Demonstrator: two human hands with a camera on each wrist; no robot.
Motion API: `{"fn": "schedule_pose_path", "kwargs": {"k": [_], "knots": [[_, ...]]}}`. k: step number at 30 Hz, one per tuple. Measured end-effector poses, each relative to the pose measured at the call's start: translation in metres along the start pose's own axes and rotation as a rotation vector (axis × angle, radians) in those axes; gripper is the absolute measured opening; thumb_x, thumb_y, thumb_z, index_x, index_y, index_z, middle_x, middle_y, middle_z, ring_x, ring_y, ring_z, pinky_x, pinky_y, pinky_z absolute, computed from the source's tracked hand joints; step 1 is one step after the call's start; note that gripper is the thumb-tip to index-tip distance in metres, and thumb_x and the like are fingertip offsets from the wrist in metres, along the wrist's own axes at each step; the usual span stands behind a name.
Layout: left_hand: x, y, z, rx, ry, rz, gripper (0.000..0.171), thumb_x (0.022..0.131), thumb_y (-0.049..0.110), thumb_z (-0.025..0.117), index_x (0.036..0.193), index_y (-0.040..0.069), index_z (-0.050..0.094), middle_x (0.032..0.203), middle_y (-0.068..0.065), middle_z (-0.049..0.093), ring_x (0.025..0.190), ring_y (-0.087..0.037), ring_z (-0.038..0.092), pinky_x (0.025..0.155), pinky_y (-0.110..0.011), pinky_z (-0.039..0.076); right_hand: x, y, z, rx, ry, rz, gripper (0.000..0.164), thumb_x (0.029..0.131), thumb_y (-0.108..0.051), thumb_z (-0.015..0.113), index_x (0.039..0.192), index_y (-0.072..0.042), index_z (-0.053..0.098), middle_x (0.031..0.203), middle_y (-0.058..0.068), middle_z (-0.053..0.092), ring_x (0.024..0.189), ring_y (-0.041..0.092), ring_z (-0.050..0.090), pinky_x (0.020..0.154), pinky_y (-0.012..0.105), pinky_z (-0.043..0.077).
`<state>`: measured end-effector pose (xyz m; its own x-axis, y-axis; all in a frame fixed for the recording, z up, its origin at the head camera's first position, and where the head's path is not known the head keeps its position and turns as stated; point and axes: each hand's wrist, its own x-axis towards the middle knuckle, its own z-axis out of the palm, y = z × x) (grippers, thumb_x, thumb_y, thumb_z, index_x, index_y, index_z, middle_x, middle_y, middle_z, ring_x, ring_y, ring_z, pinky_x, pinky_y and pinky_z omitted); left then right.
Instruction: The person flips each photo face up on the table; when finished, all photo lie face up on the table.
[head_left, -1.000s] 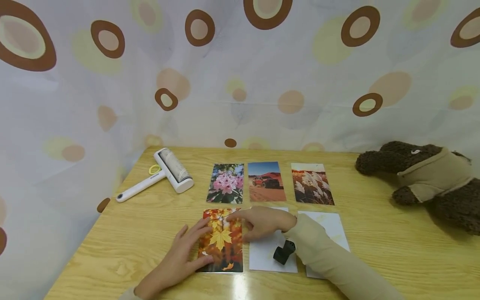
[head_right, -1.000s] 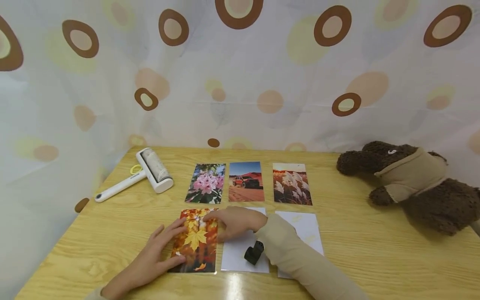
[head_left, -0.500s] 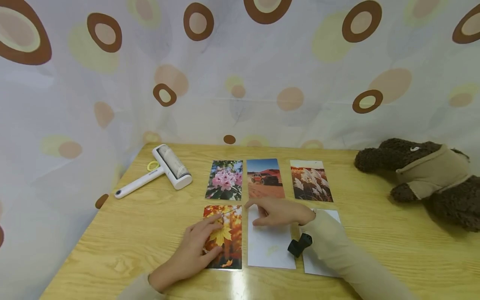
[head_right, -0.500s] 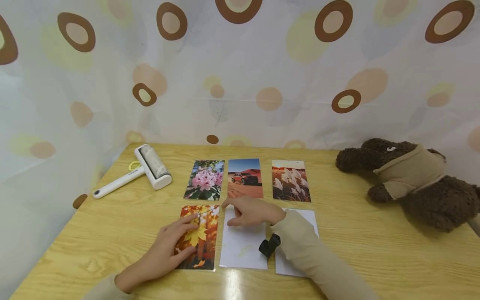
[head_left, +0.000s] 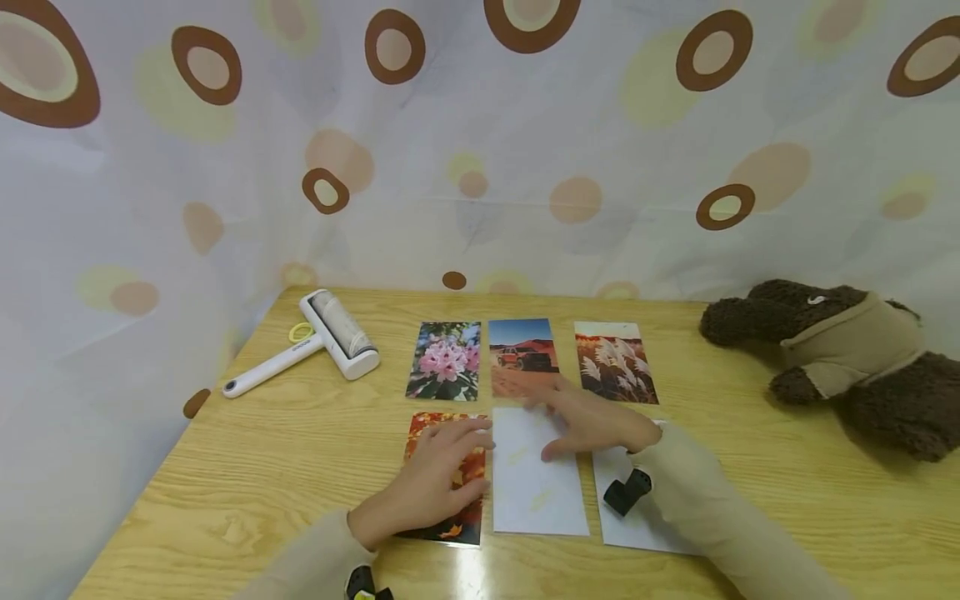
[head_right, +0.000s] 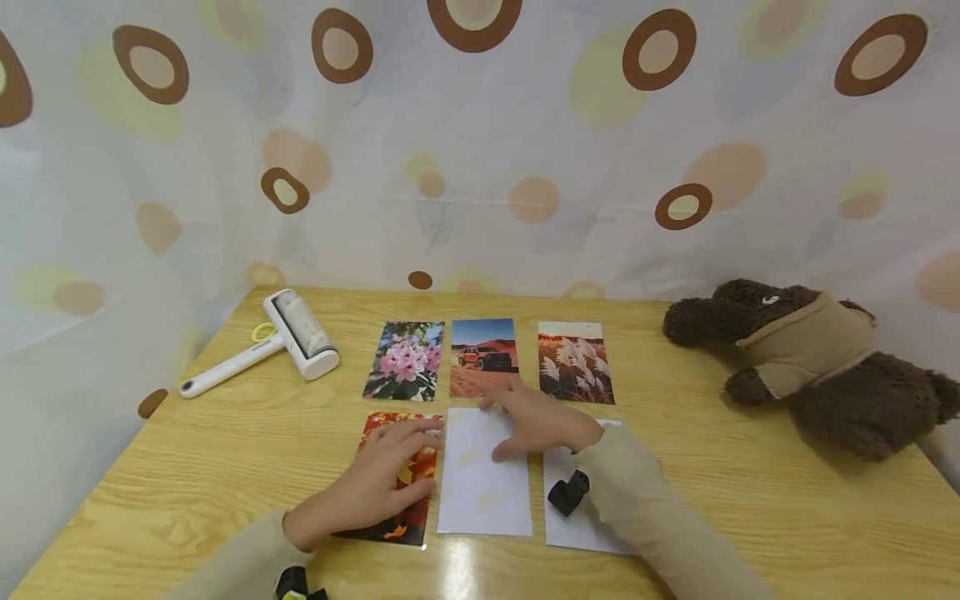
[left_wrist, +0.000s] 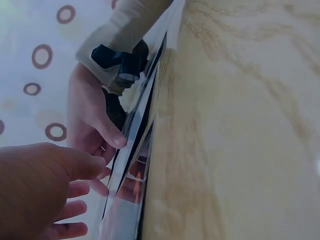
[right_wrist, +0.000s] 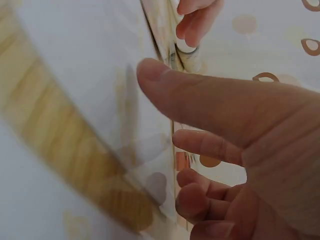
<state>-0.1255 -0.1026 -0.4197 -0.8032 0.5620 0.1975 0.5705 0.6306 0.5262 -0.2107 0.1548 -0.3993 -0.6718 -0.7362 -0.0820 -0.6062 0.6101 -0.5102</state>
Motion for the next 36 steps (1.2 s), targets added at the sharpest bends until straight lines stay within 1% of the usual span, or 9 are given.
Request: {"fn": "schedule_pose_path", "kwargs": {"k": [6,13,16,19,23,27,30,33,36], "knots": [[0.012,0.009,0.004,0.084,-0.134,0.029,0.036,0.090,0.032,0.068,0.121,0.016,0.059,0.145,-0.002,0.046,0.138,-0.022,0.037,0.112,-0.053,0.023,-0.008,-0.001,0.000,-0.033,0.001,0.041,0.063,0.074,-0.030,0.084,0.125,-0.005,0.055,0.116,0.016,0.048,0.101,0.025,0.055,0.085,0.043,0.049],[0.021,0.015,0.011,0.167,-0.224,0.080,0.039,0.090,0.041,0.065,0.120,0.016,0.061,0.141,-0.001,0.048,0.138,-0.020,0.037,0.112,-0.066,0.008,-0.007,0.000,-0.003,-0.103,0.005,0.024,0.074,0.066,-0.031,0.088,0.126,-0.002,0.055,0.115,0.015,0.054,0.102,0.027,0.058,0.085,0.044,0.051],[0.022,0.016,0.013,0.177,-0.193,0.079,0.046,0.087,0.042,0.069,0.123,0.016,0.059,0.143,-0.004,0.045,0.138,-0.022,0.036,0.111,-0.067,0.009,-0.004,-0.003,-0.004,-0.163,0.020,0.026,0.073,0.065,-0.032,0.089,0.124,-0.003,0.058,0.112,0.012,0.053,0.096,0.024,0.058,0.080,0.042,0.052],[0.023,0.018,0.014,0.147,-0.096,0.013,0.062,0.082,0.041,0.075,0.131,0.012,0.050,0.146,-0.009,0.038,0.138,-0.028,0.033,0.112,-0.062,0.016,-0.002,-0.005,-0.006,-0.210,0.056,0.024,0.059,0.067,-0.030,0.088,0.115,-0.007,0.062,0.106,0.007,0.054,0.088,0.018,0.056,0.074,0.035,0.051],[0.023,0.024,0.018,0.011,0.087,-0.132,0.090,0.074,0.034,0.084,0.142,0.005,0.033,0.143,-0.015,0.037,0.131,-0.032,0.037,0.108,-0.052,0.032,-0.003,-0.005,-0.008,-0.158,0.102,-0.012,0.044,0.072,-0.025,0.085,0.105,-0.008,0.063,0.097,0.001,0.052,0.076,0.010,0.050,0.068,0.026,0.046],[0.023,0.027,0.022,-0.249,0.172,-0.138,0.082,0.081,0.017,0.078,0.142,-0.001,0.026,0.118,-0.012,0.060,0.098,-0.021,0.060,0.083,-0.034,0.050,-0.006,-0.004,-0.009,-0.048,0.166,-0.069,0.040,0.075,-0.021,0.084,0.106,-0.006,0.063,0.093,0.002,0.050,0.065,0.005,0.044,0.060,0.021,0.042],[0.024,0.028,0.024,-0.497,0.149,-0.081,0.059,0.092,0.010,0.065,0.138,0.001,0.029,0.108,-0.013,0.067,0.082,-0.015,0.065,0.069,-0.024,0.052,-0.010,-0.003,-0.010,0.010,0.214,-0.095,0.041,0.077,-0.018,0.082,0.110,-0.006,0.062,0.095,0.005,0.048,0.064,0.004,0.046,0.058,0.020,0.042],[0.023,0.028,0.027,-0.694,0.080,0.002,0.047,0.100,0.012,0.050,0.140,0.003,0.028,0.125,-0.020,0.059,0.099,-0.021,0.066,0.077,-0.024,0.054,-0.015,-0.004,-0.010,0.041,0.246,-0.113,0.046,0.080,-0.016,0.079,0.119,-0.003,0.059,0.099,0.008,0.046,0.071,0.007,0.050,0.062,0.021,0.046],[0.021,0.028,0.029,-0.789,-0.023,0.085,0.049,0.105,0.023,0.037,0.147,0.005,0.020,0.136,-0.022,0.048,0.114,-0.026,0.059,0.088,-0.029,0.053,-0.020,-0.005,-0.010,0.053,0.270,-0.124,0.057,0.083,-0.016,0.077,0.132,-0.002,0.052,0.103,0.009,0.044,0.076,0.010,0.052,0.067,0.023,0.049]]}}
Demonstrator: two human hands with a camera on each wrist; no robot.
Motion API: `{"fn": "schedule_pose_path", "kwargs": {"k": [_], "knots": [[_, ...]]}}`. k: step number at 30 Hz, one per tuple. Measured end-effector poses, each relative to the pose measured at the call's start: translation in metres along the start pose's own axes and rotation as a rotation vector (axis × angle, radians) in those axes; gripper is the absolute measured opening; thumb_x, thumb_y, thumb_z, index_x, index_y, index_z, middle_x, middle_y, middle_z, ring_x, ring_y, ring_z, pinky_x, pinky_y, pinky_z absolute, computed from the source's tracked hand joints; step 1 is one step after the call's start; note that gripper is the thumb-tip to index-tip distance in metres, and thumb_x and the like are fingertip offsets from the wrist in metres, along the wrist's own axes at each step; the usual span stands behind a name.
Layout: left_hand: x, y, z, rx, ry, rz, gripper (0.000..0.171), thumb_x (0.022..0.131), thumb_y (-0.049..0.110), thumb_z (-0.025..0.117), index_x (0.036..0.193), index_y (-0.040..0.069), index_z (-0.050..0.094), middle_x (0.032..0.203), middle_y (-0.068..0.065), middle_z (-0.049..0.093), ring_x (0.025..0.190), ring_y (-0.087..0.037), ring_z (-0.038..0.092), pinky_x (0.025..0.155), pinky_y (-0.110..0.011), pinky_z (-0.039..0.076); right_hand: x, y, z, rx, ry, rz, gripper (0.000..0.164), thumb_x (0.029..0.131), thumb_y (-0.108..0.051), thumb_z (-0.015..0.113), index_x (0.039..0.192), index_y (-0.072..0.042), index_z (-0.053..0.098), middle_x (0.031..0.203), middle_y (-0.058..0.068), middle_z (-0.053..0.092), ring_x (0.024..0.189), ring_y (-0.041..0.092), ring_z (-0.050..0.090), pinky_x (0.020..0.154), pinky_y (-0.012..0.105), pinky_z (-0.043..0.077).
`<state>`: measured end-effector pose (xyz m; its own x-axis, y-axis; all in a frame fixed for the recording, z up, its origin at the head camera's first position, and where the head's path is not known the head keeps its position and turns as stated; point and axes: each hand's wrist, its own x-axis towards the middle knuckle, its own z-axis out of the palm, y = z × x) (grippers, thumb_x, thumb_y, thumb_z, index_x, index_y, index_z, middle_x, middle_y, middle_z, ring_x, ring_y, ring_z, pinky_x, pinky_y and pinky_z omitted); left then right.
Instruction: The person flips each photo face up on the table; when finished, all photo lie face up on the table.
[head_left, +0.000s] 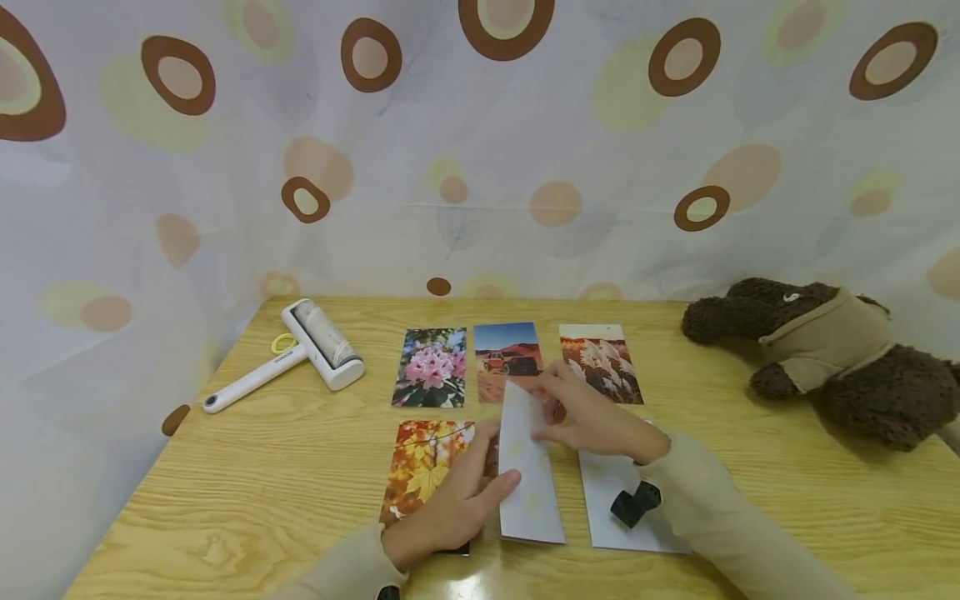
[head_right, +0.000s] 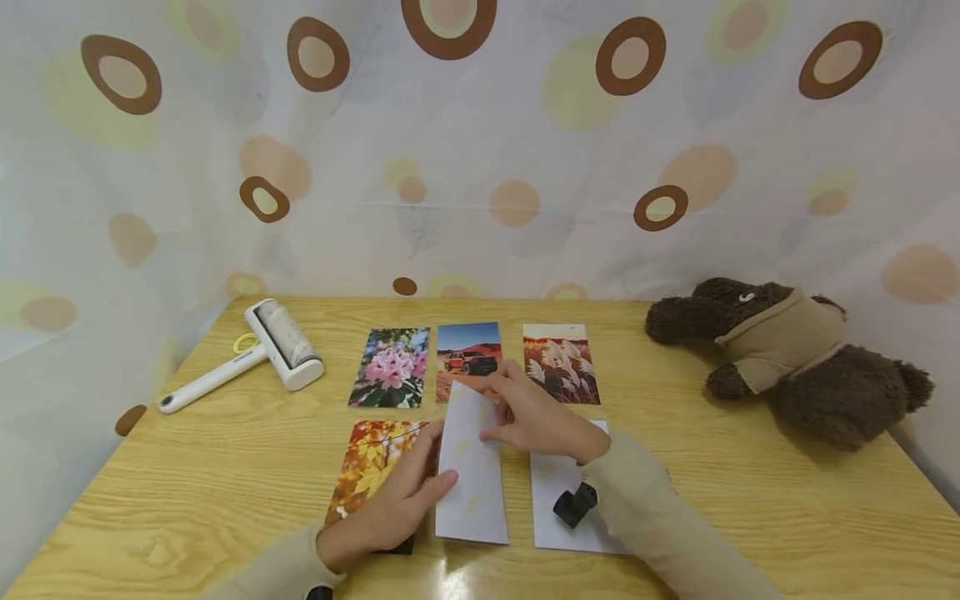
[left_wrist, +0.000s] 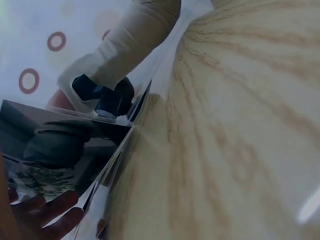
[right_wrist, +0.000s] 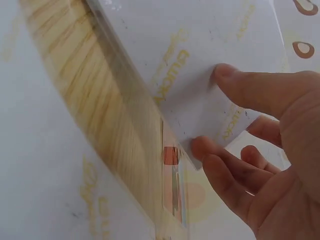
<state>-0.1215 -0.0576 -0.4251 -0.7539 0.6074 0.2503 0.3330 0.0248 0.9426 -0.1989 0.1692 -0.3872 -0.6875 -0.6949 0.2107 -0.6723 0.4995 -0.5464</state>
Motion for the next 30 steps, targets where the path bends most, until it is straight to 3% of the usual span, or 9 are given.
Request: {"fn": "schedule_pose_path", "kwargs": {"k": [4,7,11,14,18,23,27,30], "knots": [[-0.002,-0.002,-0.002,0.025,-0.080,0.015,0.064,0.103,0.050,0.022,0.153,0.013,0.012,0.142,-0.019,0.041,0.124,-0.027,0.050,0.101,-0.035,0.044,-0.002,-0.001,0.003,0.042,0.009,-0.024,0.058,0.086,-0.017,0.073,0.136,-0.001,0.046,0.100,0.007,0.050,0.076,0.009,0.054,0.068,0.024,0.052],[-0.002,-0.002,-0.003,0.055,-0.103,0.014,0.070,0.099,0.060,0.016,0.155,0.018,0.010,0.148,-0.014,0.033,0.131,-0.030,0.043,0.106,-0.040,0.038,-0.003,-0.002,0.005,0.098,-0.016,-0.035,0.057,0.090,-0.017,0.069,0.136,-0.001,0.040,0.088,0.002,0.057,0.071,0.005,0.057,0.065,0.023,0.053],[-0.001,-0.004,-0.001,0.060,-0.136,-0.014,0.065,0.101,0.055,0.015,0.155,0.021,0.006,0.153,-0.010,0.024,0.134,-0.031,0.038,0.106,-0.040,0.038,-0.006,-0.005,0.008,0.165,-0.034,-0.039,0.073,0.092,-0.013,0.065,0.148,-0.006,0.019,0.078,-0.003,0.061,0.063,0.002,0.058,0.060,0.023,0.052],[0.000,-0.004,0.001,0.104,-0.120,-0.022,0.058,0.104,0.043,0.021,0.156,0.019,0.007,0.157,-0.008,0.018,0.138,-0.029,0.032,0.110,-0.044,0.033,-0.007,-0.008,0.011,0.191,0.014,-0.082,0.084,0.090,-0.004,0.066,0.153,-0.009,0.010,0.076,0.000,0.064,0.061,0.005,0.060,0.057,0.023,0.052],[0.000,-0.001,0.002,0.179,-0.083,-0.006,0.059,0.104,0.024,0.038,0.156,0.016,0.010,0.160,-0.007,0.012,0.145,-0.026,0.020,0.115,-0.052,0.022,-0.007,-0.012,0.010,0.148,0.086,-0.145,0.073,0.089,0.005,0.062,0.150,-0.007,0.025,0.078,0.002,0.065,0.061,0.009,0.064,0.056,0.024,0.053],[0.000,-0.004,0.002,0.232,-0.063,0.046,0.068,0.099,0.021,0.050,0.156,0.018,0.012,0.160,-0.009,0.012,0.146,-0.026,0.018,0.114,-0.052,0.023,-0.009,-0.013,0.009,0.134,0.106,-0.150,0.035,0.097,0.004,0.048,0.131,-0.006,0.051,0.079,0.002,0.067,0.064,0.012,0.065,0.058,0.024,0.053],[0.000,-0.005,-0.001,0.283,-0.069,0.022,0.071,0.098,0.028,0.054,0.156,0.020,0.012,0.162,-0.006,0.010,0.147,-0.025,0.015,0.113,-0.055,0.023,-0.012,-0.013,0.005,0.194,0.104,-0.114,0.035,0.103,-0.001,0.034,0.133,-0.004,0.052,0.079,-0.001,0.065,0.063,0.015,0.061,0.059,0.029,0.051],[-0.001,-0.005,-0.003,0.337,-0.079,-0.016,0.073,0.097,0.035,0.054,0.156,0.023,0.013,0.163,-0.002,0.008,0.148,-0.025,0.013,0.112,-0.058,0.024,-0.015,-0.014,0.002,0.212,0.087,-0.068,0.036,0.104,-0.007,0.034,0.137,-0.008,0.050,0.080,-0.002,0.065,0.063,0.015,0.061,0.060,0.030,0.050]]}}
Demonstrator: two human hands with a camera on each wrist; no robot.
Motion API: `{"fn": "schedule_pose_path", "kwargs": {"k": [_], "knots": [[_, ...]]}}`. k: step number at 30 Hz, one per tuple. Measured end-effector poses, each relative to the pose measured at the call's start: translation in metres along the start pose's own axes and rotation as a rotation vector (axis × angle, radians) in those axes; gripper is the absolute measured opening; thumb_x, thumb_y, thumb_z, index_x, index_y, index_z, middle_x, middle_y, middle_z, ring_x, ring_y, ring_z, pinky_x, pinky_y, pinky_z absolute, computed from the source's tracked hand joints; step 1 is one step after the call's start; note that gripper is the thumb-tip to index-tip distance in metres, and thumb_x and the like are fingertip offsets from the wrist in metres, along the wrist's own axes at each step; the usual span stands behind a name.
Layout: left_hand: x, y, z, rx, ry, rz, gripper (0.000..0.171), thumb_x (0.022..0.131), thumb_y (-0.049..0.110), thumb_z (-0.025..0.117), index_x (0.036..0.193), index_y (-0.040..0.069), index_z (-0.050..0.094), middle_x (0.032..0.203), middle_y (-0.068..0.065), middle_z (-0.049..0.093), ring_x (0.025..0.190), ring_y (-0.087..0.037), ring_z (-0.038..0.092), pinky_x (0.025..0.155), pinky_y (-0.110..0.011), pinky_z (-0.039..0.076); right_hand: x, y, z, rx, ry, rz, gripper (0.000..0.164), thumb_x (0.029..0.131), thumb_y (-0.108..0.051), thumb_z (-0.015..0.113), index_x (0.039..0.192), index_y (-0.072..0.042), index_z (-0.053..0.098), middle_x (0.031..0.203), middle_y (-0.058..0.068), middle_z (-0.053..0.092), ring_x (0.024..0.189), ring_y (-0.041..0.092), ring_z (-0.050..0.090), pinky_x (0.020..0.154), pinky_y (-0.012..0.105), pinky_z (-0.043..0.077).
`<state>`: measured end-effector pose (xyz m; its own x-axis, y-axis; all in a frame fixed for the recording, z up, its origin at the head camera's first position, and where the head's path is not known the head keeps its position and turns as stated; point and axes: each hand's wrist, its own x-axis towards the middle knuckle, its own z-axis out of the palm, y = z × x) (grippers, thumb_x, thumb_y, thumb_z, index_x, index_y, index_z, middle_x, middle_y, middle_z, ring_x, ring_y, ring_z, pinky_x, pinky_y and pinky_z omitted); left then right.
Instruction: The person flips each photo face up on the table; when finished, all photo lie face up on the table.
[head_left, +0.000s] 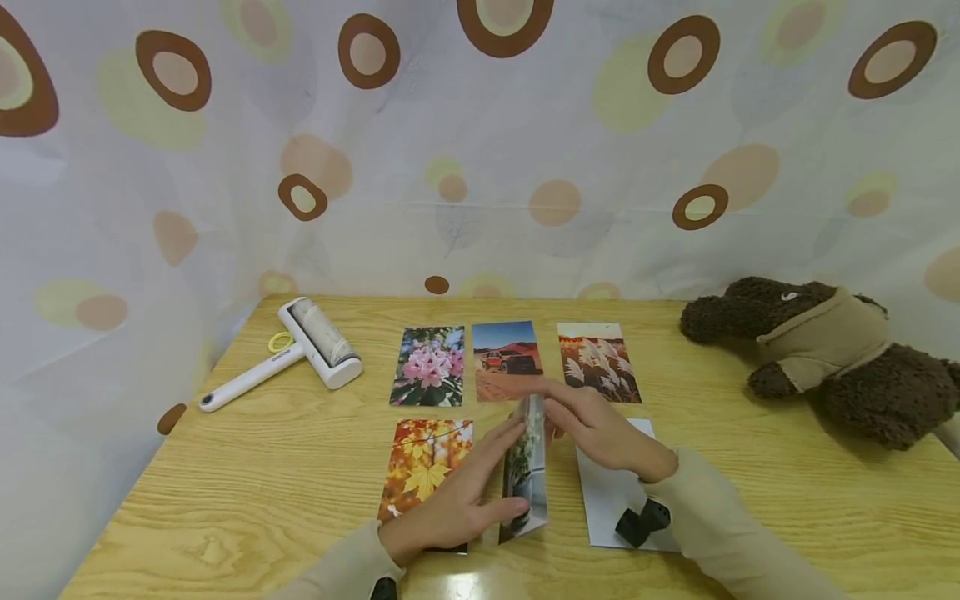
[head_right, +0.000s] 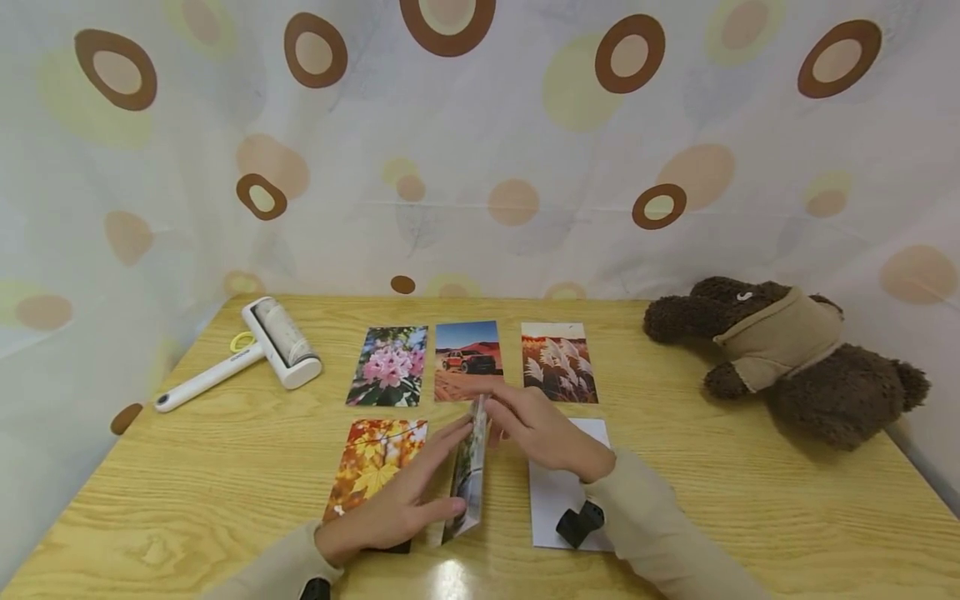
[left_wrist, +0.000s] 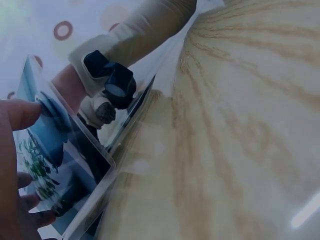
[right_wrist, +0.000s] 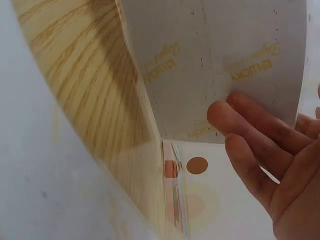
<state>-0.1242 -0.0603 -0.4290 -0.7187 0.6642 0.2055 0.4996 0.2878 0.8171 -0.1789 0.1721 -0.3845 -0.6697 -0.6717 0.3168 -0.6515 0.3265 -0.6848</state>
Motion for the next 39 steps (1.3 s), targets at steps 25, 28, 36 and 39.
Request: {"fn": "schedule_pose_path", "kwargs": {"k": [25,28,36,39], "knots": [[-0.004,-0.012,-0.007,0.267,-0.083,-0.044,0.066,0.093,0.036,0.062,0.150,0.018,0.034,0.161,-0.003,0.016,0.147,-0.027,0.017,0.112,-0.058,0.024,-0.011,0.019,-0.007,-0.022,-0.224,0.137,0.062,0.091,-0.023,0.067,0.142,0.000,0.040,0.060,-0.010,0.052,0.060,0.002,0.049,0.058,0.024,0.046],[-0.003,-0.013,-0.006,0.314,-0.077,-0.031,0.065,0.093,0.037,0.062,0.149,0.016,0.037,0.160,-0.005,0.020,0.147,-0.027,0.018,0.114,-0.058,0.019,-0.011,0.021,-0.007,-0.018,-0.235,0.179,0.065,0.090,-0.024,0.069,0.143,-0.001,0.040,0.061,-0.010,0.051,0.057,0.001,0.044,0.055,0.021,0.041],[-0.003,-0.013,-0.002,0.439,-0.068,-0.039,0.061,0.092,0.042,0.061,0.145,0.017,0.042,0.159,-0.004,0.024,0.146,-0.030,0.021,0.115,-0.061,0.010,-0.012,0.024,-0.001,-0.080,-0.246,0.214,0.064,0.087,-0.021,0.072,0.141,-0.001,0.043,0.061,-0.011,0.050,0.053,-0.001,0.043,0.053,0.021,0.041],[-0.004,-0.012,-0.003,0.457,-0.061,-0.052,0.059,0.092,0.043,0.061,0.144,0.019,0.045,0.158,-0.004,0.026,0.145,-0.030,0.023,0.114,-0.063,0.009,-0.013,0.024,0.002,-0.097,-0.256,0.216,0.064,0.088,-0.021,0.072,0.141,0.001,0.044,0.063,-0.009,0.051,0.053,-0.001,0.043,0.053,0.021,0.041]]}}
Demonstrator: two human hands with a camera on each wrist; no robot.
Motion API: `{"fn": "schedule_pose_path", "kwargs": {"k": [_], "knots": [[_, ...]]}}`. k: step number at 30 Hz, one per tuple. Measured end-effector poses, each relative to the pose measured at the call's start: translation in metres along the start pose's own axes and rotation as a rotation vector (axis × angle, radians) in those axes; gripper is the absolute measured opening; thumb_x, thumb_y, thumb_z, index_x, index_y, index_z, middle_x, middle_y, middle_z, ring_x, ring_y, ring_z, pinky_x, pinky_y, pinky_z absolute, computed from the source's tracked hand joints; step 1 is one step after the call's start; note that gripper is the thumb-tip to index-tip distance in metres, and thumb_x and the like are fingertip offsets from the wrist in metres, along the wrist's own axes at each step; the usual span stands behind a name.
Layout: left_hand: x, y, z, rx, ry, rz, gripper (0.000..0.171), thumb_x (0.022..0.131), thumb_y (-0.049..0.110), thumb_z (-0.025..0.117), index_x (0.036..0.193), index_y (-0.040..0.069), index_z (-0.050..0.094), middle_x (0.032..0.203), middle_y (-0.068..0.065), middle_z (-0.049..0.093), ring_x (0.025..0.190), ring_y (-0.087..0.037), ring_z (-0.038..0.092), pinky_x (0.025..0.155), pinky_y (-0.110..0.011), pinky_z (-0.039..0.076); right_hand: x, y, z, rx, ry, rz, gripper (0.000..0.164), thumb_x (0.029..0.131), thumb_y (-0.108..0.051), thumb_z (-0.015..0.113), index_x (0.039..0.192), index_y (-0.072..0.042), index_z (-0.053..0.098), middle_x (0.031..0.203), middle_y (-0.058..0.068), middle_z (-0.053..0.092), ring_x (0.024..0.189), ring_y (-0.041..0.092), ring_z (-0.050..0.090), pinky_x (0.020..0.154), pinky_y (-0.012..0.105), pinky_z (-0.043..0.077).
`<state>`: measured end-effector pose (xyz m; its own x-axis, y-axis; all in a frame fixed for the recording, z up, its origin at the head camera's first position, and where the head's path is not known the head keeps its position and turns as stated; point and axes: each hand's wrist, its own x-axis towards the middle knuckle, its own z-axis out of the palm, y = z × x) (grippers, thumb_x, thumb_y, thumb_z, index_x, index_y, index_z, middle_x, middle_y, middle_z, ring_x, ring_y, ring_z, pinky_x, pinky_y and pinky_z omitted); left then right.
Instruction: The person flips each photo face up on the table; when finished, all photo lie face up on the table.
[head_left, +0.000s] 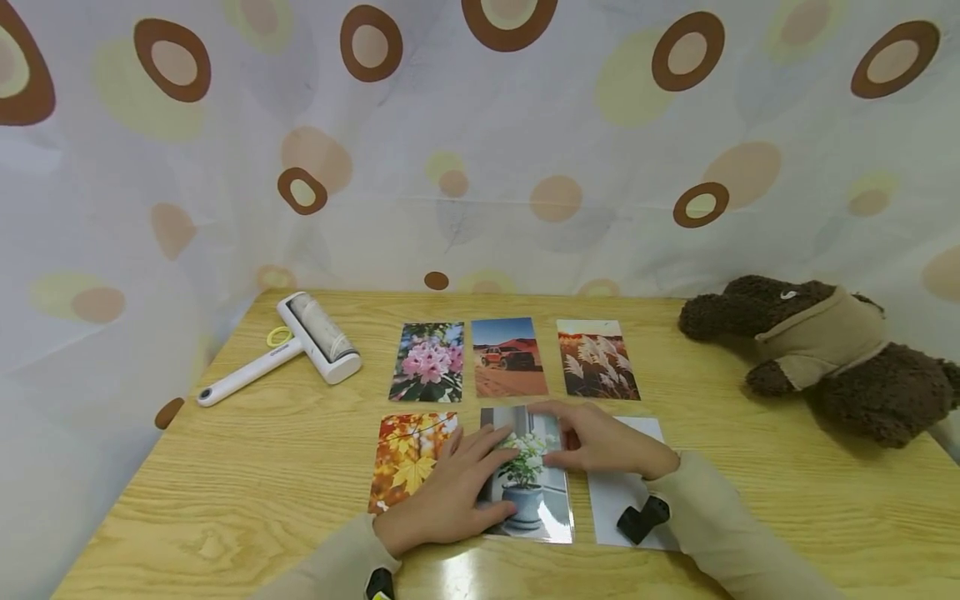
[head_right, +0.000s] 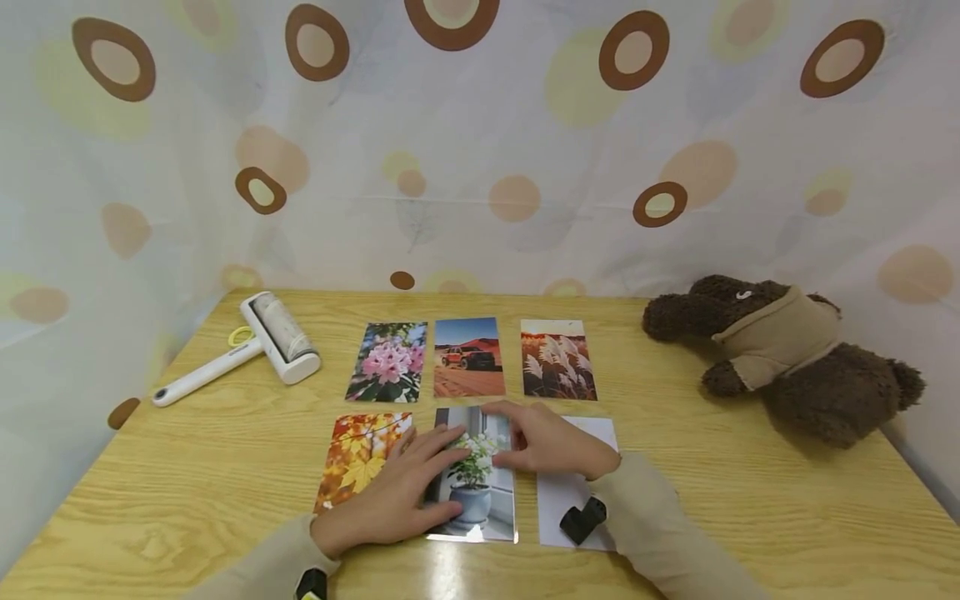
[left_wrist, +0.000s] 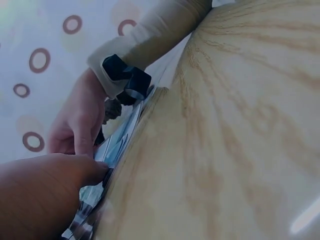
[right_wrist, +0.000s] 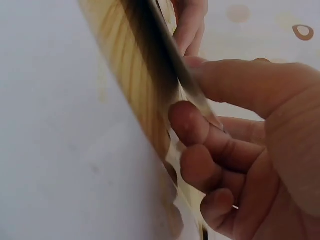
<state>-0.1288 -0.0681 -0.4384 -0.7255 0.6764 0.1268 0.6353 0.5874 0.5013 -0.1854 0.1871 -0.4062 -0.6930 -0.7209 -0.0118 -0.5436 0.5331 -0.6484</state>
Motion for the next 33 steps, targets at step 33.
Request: {"fn": "schedule_pose_path", "kwargs": {"k": [33], "knots": [[0.0012,0.0058,-0.0038,-0.012,0.047,-0.047,0.054,0.092,0.042,0.062,0.138,0.018,0.050,0.156,-0.009,0.026,0.141,-0.030,0.026,0.107,-0.062,0.018,-0.0025,-0.0027,0.0012,-0.106,0.012,0.044,0.046,0.095,-0.024,0.062,0.138,-0.011,0.052,0.062,-0.011,0.047,0.050,0.000,0.037,0.053,0.021,0.036]]}}
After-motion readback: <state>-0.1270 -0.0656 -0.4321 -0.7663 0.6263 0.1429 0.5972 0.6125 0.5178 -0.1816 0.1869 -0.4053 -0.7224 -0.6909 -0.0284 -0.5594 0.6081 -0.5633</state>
